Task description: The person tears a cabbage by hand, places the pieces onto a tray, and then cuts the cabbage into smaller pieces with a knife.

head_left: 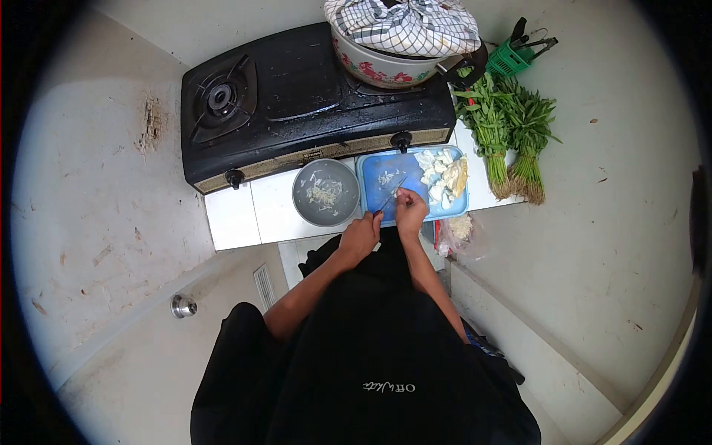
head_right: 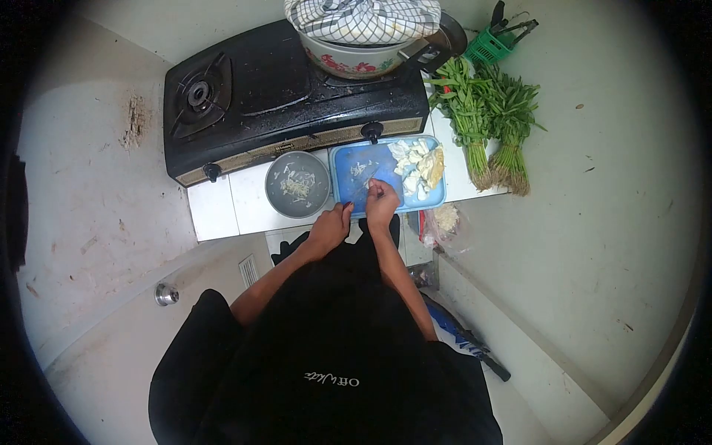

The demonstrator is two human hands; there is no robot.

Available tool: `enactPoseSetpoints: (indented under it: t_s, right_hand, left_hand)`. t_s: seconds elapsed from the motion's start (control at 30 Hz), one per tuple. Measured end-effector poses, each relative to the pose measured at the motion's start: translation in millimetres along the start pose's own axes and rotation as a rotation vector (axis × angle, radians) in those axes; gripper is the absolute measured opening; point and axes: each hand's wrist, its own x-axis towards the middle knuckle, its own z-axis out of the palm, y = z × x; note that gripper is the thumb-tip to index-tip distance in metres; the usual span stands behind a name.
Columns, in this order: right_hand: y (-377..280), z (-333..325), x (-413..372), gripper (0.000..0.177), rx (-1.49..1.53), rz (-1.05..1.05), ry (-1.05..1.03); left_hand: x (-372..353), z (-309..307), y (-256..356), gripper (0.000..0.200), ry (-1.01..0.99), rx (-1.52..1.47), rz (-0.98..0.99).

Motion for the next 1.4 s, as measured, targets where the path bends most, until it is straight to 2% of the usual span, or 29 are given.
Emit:
enactPoseSetpoints:
  t_s: [0.23, 0.37, 0.47, 0.53, 0.77, 0.97, 1.03, 1.4]
  right_hand:
    - [19.6, 7.5, 6.3, 0.012, -0.009, -0.099, 0.014]
    - [16.4, 9.1, 5.2, 0.012, -0.004, -0.08, 0.026]
    - [10.8, 5.9, 3.6, 0.012, 0.007, -0.071, 0.038]
    - [10.7, 6.0, 4.3, 0.014, -0.005, 0.028, 0.005]
    - [7.0, 1.2, 3.2, 0.014, 0.005, 0.018, -0.02]
    - [13.9, 4.3, 3.8, 0.014, 0.056, 0.017, -0.03]
    - [18.4, 7.8, 5.7, 0.015, 0.075, -0.031, -0.006]
    - [12.1, 3.1, 6.0, 0.013, 0.025, -0.017, -0.023]
  left_hand:
    - [7.3, 9.4, -1.4, 0.044, 0.02, 0.083, -0.005]
    - [9.7, 14.4, -3.5, 0.042, 0.045, 0.176, -0.001]
    - [2.5, 11.0, -5.3, 0.042, 0.027, 0.166, -0.021]
    - [-1.3, 3.5, -5.4, 0.042, 0.014, 0.172, -0.026]
    - [10.8, 10.5, -1.4, 0.042, 0.068, 0.106, -0.054]
    - [0.8, 6.9, -5.2, 0.044, 0.026, 0.013, -0.021]
    - [-0.5, 8.9, -5.4, 0.044, 0.021, 0.012, -0.019]
    - [-2.2, 9.1, -0.6, 0.042, 0.025, 0.029, -0.005]
